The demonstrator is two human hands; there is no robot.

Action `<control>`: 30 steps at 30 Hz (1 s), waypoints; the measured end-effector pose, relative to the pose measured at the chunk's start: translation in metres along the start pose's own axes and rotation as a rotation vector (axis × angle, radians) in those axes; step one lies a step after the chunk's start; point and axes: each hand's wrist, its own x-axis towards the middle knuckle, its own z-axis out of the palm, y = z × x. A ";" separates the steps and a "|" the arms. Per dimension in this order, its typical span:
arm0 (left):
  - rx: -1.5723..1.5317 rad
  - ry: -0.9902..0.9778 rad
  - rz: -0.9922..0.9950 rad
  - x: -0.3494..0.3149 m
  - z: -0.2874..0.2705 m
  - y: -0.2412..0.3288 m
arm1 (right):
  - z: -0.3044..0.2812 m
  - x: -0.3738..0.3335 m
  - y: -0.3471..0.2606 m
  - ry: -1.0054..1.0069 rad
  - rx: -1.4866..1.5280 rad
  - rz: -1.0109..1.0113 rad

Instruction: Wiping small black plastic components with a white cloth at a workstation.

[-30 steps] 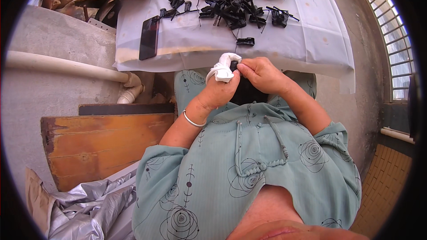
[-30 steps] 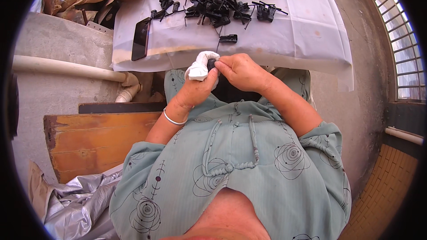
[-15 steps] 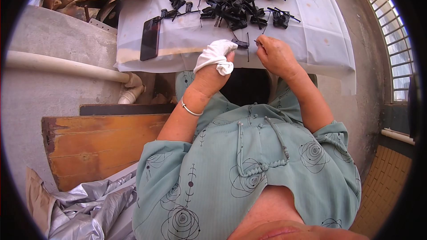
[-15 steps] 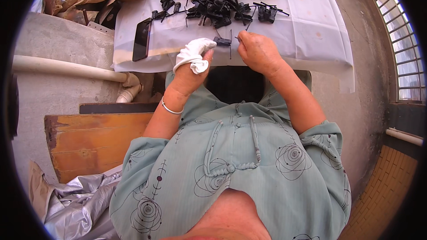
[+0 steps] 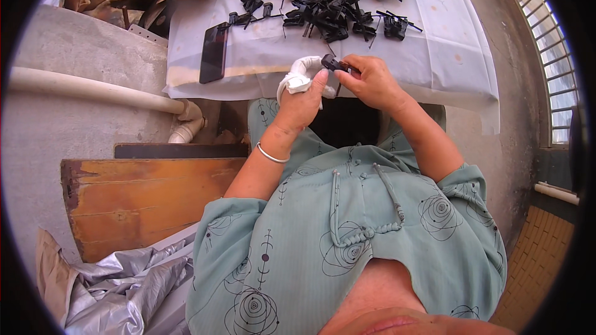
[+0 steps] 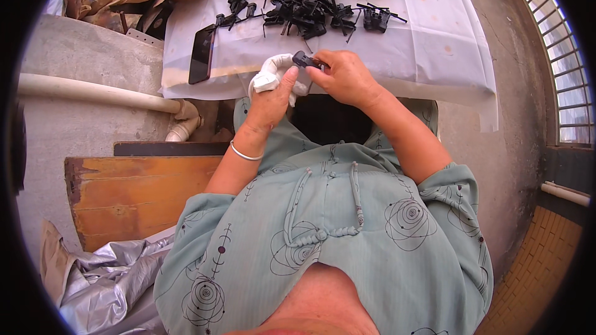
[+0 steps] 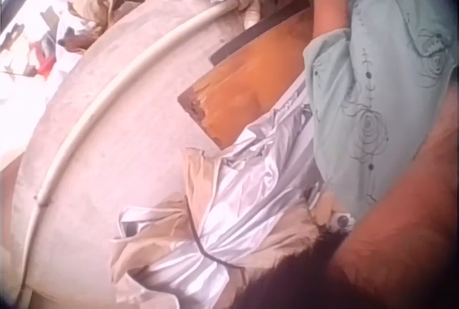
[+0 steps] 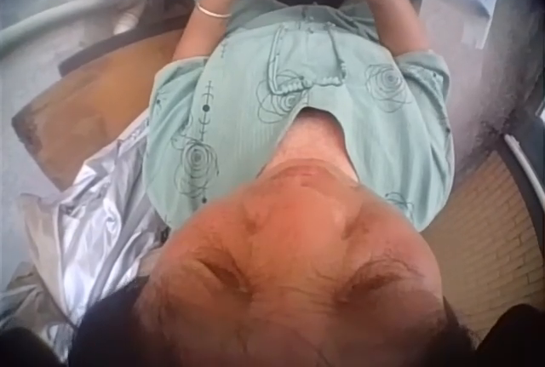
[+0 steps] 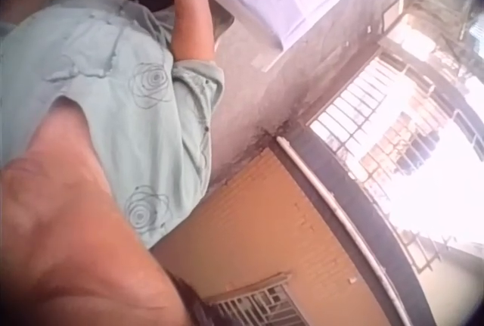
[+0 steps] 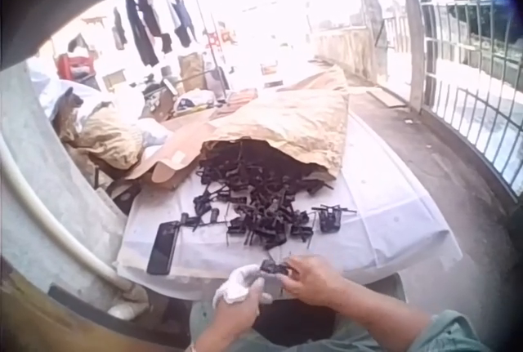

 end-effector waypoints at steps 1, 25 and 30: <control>-0.134 -0.080 -0.071 -0.002 -0.001 0.003 | 0.000 -0.003 -0.004 -0.068 0.152 0.017; -0.216 -0.216 -0.048 -0.024 0.005 0.030 | -0.018 -0.022 -0.029 -0.094 0.341 -0.032; 0.125 -0.110 0.224 -0.023 0.010 0.019 | -0.017 -0.021 -0.028 -0.209 0.335 0.070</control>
